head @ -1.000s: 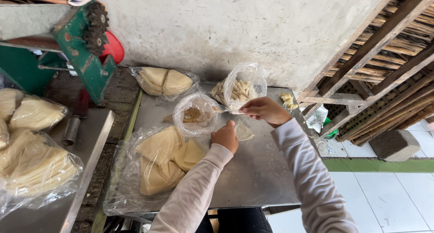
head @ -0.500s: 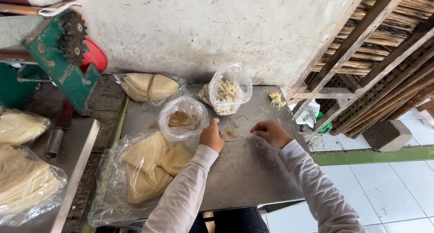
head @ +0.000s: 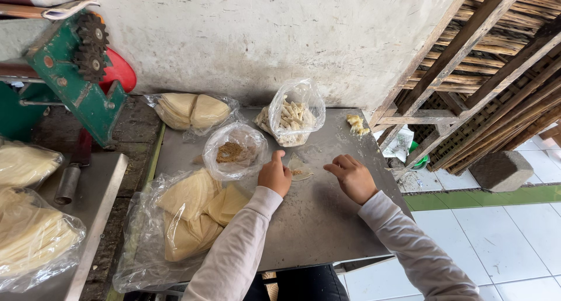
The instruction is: The person places a filling onto triangular pastry sheets and folds them by hand into filled triangular shapes on a metal surface.
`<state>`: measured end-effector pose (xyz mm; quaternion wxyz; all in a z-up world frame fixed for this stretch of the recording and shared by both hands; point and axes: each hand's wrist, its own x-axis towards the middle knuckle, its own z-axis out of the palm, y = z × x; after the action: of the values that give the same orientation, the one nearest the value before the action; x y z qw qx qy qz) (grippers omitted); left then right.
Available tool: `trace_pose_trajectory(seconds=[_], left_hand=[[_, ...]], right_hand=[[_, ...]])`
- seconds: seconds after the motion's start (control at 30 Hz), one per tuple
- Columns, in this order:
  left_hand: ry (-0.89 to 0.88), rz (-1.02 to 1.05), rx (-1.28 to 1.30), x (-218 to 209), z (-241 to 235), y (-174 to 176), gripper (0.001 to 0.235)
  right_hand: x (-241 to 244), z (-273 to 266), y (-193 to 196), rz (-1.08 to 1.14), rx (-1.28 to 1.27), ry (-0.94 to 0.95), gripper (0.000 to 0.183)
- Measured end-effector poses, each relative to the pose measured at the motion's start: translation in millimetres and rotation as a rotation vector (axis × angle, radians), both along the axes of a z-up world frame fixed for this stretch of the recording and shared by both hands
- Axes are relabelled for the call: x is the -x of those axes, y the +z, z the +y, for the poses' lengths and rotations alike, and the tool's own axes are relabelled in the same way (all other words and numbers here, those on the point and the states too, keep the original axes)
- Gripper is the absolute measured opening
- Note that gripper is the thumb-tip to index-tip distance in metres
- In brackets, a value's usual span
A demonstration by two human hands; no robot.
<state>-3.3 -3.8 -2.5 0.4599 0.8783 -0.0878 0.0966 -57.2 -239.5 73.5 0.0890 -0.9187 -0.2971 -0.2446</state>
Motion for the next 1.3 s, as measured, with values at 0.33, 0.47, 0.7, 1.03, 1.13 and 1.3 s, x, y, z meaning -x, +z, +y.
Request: trace_pose_trajectory(seconds=[0.33,0.47,0.7,1.03,1.13,1.3], left_hand=[[-0.06,-0.018,0.052,2.5,-3.0,-2.9,0.045],[-0.114,-0.16,-0.001,-7.3,-5.5,-26.2,0.032],[-0.104,0.004,0.022,-5.6,-3.5,-22.9,0.049],[-0.052,-0.094,0.004,15.6,-4.5,10.9,0.05],[-0.041,-0.112,-0.021,16.0,-5.5,13.6,0.049],[-0.027,-0.136,-0.059,16.2,-7.8,13.3,0.049]], right_hand=[[-3.9,65.5,52.9,0.053,-0.415,0.08,0.014],[-28.6,134.7,53.7,0.079,-0.403,0.153,0.015],[-56.6,144.6,37.2,0.079,-0.655,0.08,0.018],[-22.6,43.7,-42.4,0.333,-0.238,-0.498,0.013],[-21.7,49.1,-48.2,0.404,-0.273,-0.537,0.014],[-20.9,52.7,-49.3,0.444,-0.266,-0.537,0.019]])
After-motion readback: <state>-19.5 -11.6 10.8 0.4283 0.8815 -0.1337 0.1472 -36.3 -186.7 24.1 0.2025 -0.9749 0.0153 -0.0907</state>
